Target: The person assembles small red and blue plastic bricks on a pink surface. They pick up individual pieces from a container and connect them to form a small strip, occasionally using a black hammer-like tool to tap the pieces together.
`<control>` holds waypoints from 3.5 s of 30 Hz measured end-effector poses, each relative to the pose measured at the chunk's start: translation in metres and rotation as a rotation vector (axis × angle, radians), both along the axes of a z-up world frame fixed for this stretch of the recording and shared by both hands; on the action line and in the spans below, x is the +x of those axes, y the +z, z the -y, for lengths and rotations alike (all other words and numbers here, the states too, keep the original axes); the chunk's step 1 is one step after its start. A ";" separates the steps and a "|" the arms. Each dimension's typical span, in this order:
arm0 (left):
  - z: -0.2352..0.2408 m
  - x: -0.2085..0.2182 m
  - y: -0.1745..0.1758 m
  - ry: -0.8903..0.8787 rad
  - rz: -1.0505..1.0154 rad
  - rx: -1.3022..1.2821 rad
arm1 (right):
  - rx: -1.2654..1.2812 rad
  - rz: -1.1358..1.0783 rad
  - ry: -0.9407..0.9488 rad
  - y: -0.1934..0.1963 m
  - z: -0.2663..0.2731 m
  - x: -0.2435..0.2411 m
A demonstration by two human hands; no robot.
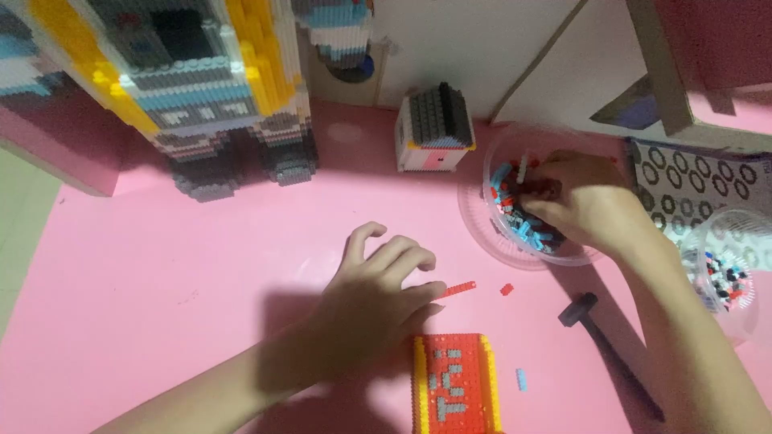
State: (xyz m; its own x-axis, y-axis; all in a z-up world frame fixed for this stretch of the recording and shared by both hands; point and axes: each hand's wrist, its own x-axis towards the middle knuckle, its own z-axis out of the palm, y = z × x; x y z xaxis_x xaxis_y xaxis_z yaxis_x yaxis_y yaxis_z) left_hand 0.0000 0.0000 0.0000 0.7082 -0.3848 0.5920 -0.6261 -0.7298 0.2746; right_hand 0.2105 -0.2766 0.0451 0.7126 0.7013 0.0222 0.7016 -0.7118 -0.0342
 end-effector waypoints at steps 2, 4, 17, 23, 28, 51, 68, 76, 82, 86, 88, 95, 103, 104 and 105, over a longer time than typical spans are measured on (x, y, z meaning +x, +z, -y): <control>0.000 0.001 -0.005 0.007 0.049 -0.010 | -0.007 -0.066 -0.133 0.015 -0.012 -0.014; 0.000 0.002 -0.008 0.017 0.095 -0.025 | -0.019 -0.134 -0.263 0.025 -0.019 -0.023; -0.005 0.004 -0.004 0.012 -0.062 -0.007 | 0.480 -0.061 0.151 0.068 -0.010 -0.125; -0.007 0.005 -0.009 -0.053 -0.169 -0.060 | 0.594 -0.242 0.200 0.014 -0.030 -0.162; -0.002 0.005 -0.020 0.010 0.005 -0.193 | 0.659 -0.237 -0.001 -0.007 -0.033 -0.169; -0.004 0.008 -0.010 -0.085 -0.129 -0.218 | 0.440 -0.017 -0.003 -0.011 -0.036 -0.182; -0.005 0.002 -0.003 -0.002 0.042 -0.115 | 0.611 -0.176 0.015 -0.016 -0.039 -0.167; 0.000 0.003 -0.011 0.051 0.117 -0.075 | 0.612 -0.215 0.082 -0.009 -0.044 -0.163; 0.004 0.004 -0.015 0.154 0.169 0.075 | 0.581 -0.081 0.232 -0.014 -0.041 -0.164; 0.003 0.008 -0.017 0.168 0.146 0.076 | 0.587 -0.063 0.209 -0.019 -0.044 -0.161; 0.002 0.007 -0.019 0.158 0.135 0.043 | 0.585 -0.066 0.201 -0.020 -0.046 -0.160; 0.000 0.003 -0.004 0.025 0.045 -0.011 | 0.601 0.027 0.302 -0.016 -0.040 -0.156; -0.005 -0.003 0.004 -0.089 0.063 -0.088 | 0.654 0.038 0.331 -0.012 -0.042 -0.160; -0.004 -0.004 0.004 -0.074 0.079 -0.070 | 0.653 0.041 0.356 -0.011 -0.042 -0.161; -0.004 -0.003 0.005 -0.063 0.098 -0.053 | 0.650 0.049 0.379 -0.009 -0.042 -0.162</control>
State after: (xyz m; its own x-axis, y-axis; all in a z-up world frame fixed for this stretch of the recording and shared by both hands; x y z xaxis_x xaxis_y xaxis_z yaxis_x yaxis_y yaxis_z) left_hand -0.0029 0.0038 0.0055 0.6211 -0.3934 0.6778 -0.6961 -0.6743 0.2465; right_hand 0.0488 -0.2347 0.0360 0.4124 0.7329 0.5411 0.9060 -0.2680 -0.3275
